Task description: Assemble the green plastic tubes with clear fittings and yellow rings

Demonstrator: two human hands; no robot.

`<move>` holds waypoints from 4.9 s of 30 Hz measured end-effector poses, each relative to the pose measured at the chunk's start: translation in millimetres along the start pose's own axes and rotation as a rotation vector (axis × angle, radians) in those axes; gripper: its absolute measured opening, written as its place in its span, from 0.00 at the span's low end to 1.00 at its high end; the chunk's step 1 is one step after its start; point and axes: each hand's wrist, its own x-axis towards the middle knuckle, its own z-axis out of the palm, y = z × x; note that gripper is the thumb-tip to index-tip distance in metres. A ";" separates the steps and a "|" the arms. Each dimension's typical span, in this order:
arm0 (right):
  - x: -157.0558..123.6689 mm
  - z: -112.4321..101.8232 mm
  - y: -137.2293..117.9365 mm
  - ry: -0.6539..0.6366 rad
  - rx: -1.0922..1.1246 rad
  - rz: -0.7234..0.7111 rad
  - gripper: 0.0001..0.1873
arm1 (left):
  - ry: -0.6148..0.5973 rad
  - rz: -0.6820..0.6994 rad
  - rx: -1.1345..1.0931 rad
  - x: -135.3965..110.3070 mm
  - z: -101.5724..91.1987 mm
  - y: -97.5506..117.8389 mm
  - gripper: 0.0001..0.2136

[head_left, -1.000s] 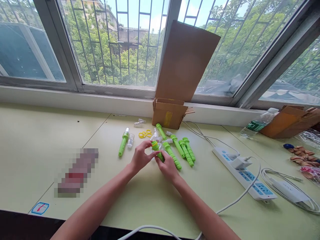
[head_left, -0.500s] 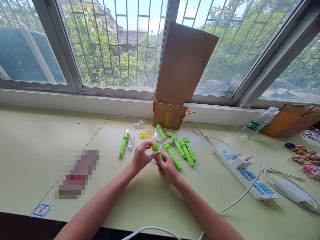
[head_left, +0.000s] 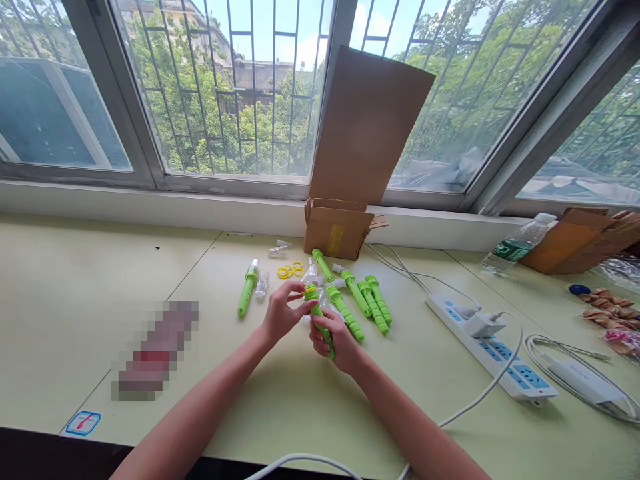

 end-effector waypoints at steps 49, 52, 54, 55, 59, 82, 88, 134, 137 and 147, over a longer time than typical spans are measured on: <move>-1.6 3.3 1.5 -0.013 0.101 0.032 0.12 | 0.051 -0.048 0.035 3.4 -0.4 -1.6 0.14; -0.9 3.0 2.5 -0.015 0.060 0.031 0.11 | 0.035 -0.085 -0.015 2.5 0.3 -3.0 0.14; 0.7 2.8 4.1 0.038 -0.060 -0.008 0.11 | 0.025 -0.100 -0.042 1.6 0.6 -4.2 0.13; 1.7 2.6 5.0 0.073 -0.137 -0.035 0.12 | 0.022 -0.098 -0.049 1.3 0.7 -4.6 0.12; 5.6 0.1 8.1 0.196 -0.464 -0.197 0.14 | 0.039 -0.024 0.002 1.0 -0.5 -4.5 0.12; 4.2 3.7 8.1 0.142 -0.209 -0.134 0.16 | 0.066 0.044 0.135 1.8 -0.4 2.3 0.12; 0.9 4.2 5.4 0.057 -0.048 -0.043 0.17 | 0.049 0.016 0.099 2.1 -1.2 2.7 0.12; 1.9 4.1 5.3 0.102 -0.104 -0.059 0.18 | -0.070 -0.039 -0.032 -1.0 -1.1 5.3 0.12; 2.3 3.2 6.5 0.110 -0.100 -0.041 0.18 | -0.100 -0.054 -0.057 -1.8 0.1 5.0 0.14; 6.6 -3.2 7.8 0.235 -0.541 -0.220 0.13 | -0.020 -0.013 0.021 -3.8 3.5 -0.6 0.12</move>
